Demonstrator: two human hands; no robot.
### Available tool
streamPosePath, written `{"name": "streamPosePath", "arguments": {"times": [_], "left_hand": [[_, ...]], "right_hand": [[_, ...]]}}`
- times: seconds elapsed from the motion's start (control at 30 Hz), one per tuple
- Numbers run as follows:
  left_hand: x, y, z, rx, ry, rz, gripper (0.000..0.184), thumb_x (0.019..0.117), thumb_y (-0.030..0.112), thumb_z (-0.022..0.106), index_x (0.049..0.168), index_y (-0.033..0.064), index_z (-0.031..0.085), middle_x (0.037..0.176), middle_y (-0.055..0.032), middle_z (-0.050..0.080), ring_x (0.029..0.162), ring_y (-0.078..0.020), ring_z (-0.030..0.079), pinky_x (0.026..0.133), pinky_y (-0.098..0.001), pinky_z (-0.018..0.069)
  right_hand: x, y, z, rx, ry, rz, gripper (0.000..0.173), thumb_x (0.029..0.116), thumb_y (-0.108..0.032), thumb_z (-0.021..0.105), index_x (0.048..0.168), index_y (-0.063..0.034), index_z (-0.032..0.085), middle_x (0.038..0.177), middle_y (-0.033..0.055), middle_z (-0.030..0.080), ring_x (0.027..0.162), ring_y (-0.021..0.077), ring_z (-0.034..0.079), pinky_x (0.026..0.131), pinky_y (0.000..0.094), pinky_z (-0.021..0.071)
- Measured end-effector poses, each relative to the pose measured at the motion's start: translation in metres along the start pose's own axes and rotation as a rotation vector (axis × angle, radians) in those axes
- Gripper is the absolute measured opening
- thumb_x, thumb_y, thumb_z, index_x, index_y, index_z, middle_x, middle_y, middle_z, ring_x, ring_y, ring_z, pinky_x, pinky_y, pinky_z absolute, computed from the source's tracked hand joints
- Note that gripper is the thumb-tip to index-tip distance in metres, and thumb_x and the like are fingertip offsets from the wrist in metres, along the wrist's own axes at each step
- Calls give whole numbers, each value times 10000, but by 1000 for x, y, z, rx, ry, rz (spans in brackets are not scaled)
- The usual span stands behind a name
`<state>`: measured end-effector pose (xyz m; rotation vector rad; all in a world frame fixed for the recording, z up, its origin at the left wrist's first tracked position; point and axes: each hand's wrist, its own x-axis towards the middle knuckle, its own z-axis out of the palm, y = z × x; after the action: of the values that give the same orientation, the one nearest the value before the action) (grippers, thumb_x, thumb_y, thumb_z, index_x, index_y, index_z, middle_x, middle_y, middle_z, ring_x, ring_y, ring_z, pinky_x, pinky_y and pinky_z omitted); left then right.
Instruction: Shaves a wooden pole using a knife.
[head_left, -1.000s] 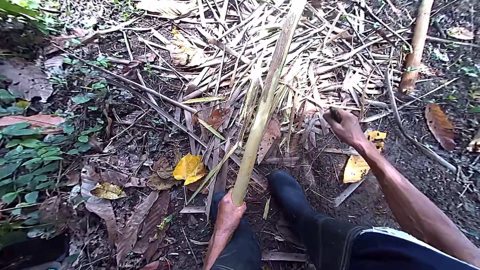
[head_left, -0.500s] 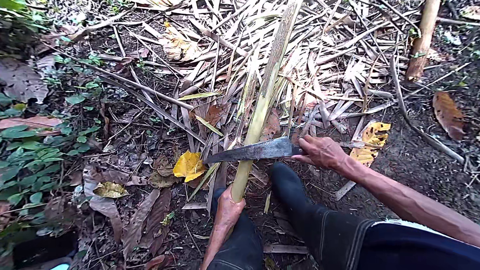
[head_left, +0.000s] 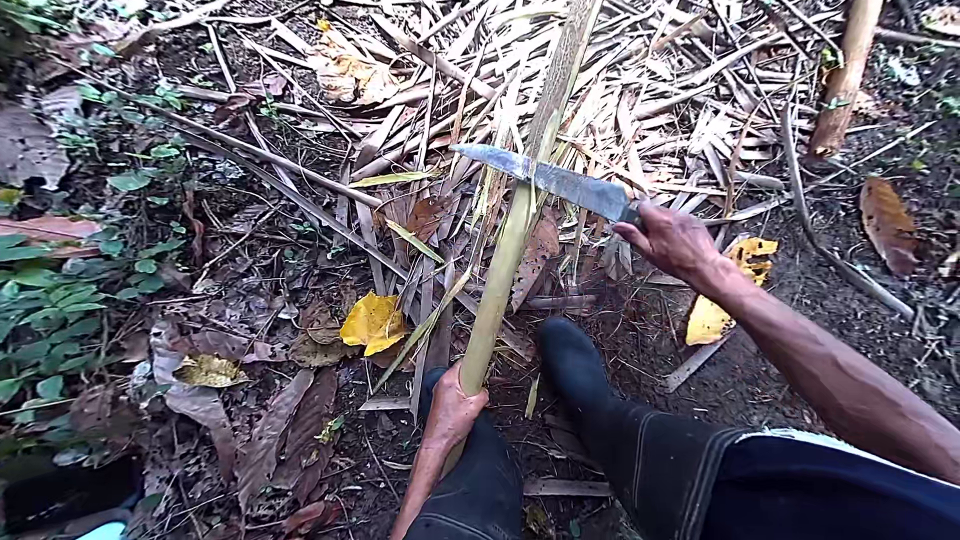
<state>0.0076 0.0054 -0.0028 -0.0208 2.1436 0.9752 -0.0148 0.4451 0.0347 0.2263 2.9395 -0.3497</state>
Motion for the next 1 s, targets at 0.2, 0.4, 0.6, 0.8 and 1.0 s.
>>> {"name": "streamPosePath", "arguments": {"times": [0.2,0.4,0.6,0.8,1.0], "left_hand": [[3,-1,-1,-23,-2,-15,475,703,148,752,1161,52,670,906,-69,696,697,-174,677,658,-409,600],[5,-3,-1,-27,-3,-6,462,693,160,753,1135,61,669,875,-54,691,666,-160,671,630,-388,596],[7,-4,-2,-48,-4,-12,477,674,176,759,1130,66,676,856,-48,694,644,-161,667,609,-391,594],[8,-7,-4,-52,-10,-15,460,668,169,761,1110,72,677,844,-43,692,637,-159,664,599,-385,591],[7,-6,-4,-61,-8,-29,478,678,171,757,1136,65,676,863,-51,695,656,-162,670,618,-391,595]], "right_hand": [[-11,-21,-3,-98,-59,-226,630,973,-678,510,981,-64,653,815,129,630,621,323,655,518,512,542],[59,38,-34,33,-8,128,766,1022,-709,304,993,4,583,778,219,616,777,452,669,660,642,518],[41,20,-14,-97,-4,-177,653,1003,-688,425,1031,-69,632,843,129,636,685,332,676,576,529,563],[89,57,-49,-67,62,62,698,1035,-661,357,981,-5,588,784,207,638,772,438,686,658,629,538],[58,12,-32,-188,-25,-297,653,995,-675,469,1009,-41,626,843,153,625,669,339,667,568,508,552]]}}
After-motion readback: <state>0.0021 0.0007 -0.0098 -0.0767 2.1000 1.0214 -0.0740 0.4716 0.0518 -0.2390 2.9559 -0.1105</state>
